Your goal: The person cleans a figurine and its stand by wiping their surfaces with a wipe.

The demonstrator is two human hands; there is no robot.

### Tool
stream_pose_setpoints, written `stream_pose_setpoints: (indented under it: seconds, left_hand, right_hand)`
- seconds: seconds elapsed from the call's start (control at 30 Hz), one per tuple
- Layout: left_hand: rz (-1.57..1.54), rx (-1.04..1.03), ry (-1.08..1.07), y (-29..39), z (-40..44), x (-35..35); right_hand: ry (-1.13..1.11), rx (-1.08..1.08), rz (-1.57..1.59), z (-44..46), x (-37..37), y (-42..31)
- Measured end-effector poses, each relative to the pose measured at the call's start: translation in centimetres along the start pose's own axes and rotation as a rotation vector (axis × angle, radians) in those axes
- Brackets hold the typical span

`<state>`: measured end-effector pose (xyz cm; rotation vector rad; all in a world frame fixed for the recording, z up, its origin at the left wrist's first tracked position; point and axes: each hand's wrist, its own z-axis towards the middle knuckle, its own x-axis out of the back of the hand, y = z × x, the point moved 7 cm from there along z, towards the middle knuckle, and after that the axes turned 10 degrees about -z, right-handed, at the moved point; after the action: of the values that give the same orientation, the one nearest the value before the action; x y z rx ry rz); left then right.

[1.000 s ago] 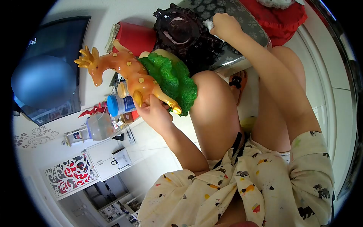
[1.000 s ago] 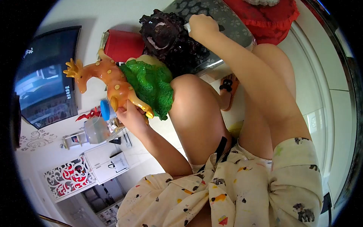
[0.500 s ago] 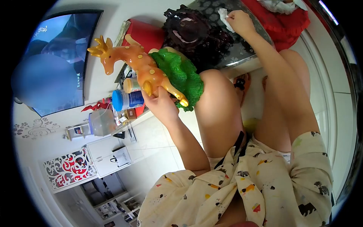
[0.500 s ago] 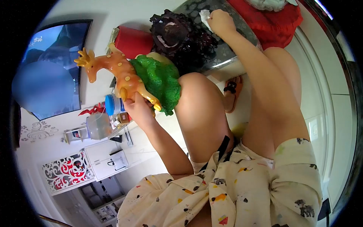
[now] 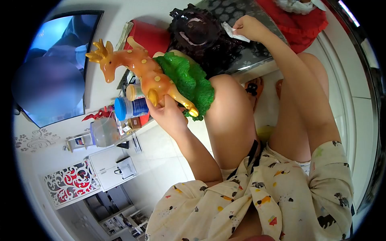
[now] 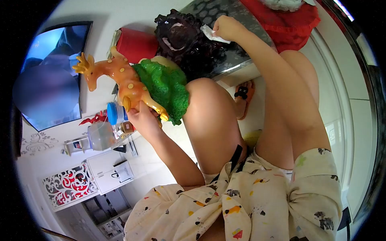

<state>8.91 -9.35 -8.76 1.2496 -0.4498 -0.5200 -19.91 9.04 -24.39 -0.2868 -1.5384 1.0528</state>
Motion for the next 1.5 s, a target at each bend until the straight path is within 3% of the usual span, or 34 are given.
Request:
stream_pose_setpoints:
  seconds: [0.27,0.77,0.9,1.1,1.3,1.5]
  left_hand:
    - [0.006,0.024,0.023,0.3,-0.3,-0.1]
    - [0.008,-0.022,0.022,-0.4,0.3,0.1]
    - [0.032,-0.023,-0.003,-0.3,0.3,0.2]
    - [0.007,-0.029,0.013,-0.8,0.3,0.4]
    - [-0.008,-0.018,-0.006,-0.6,0.2,0.2]
    - [-0.034,-0.018,0.007,-0.3,0.1,-0.3]
  right_hand:
    - [0.059,-0.022,-0.257,-0.9,1.1,-3.5]
    - [0.39,-0.088,-0.312,-2.6,1.1,-2.5]
    - [0.346,-0.262,0.041,-0.5,1.2,2.3]
    - [0.294,-0.116,0.257,1.1,1.4,3.0]
    - [0.14,-0.116,0.214,-0.8,2.3,1.7]
    - [0.122,-0.104,0.136,-1.3,0.2,2.1]
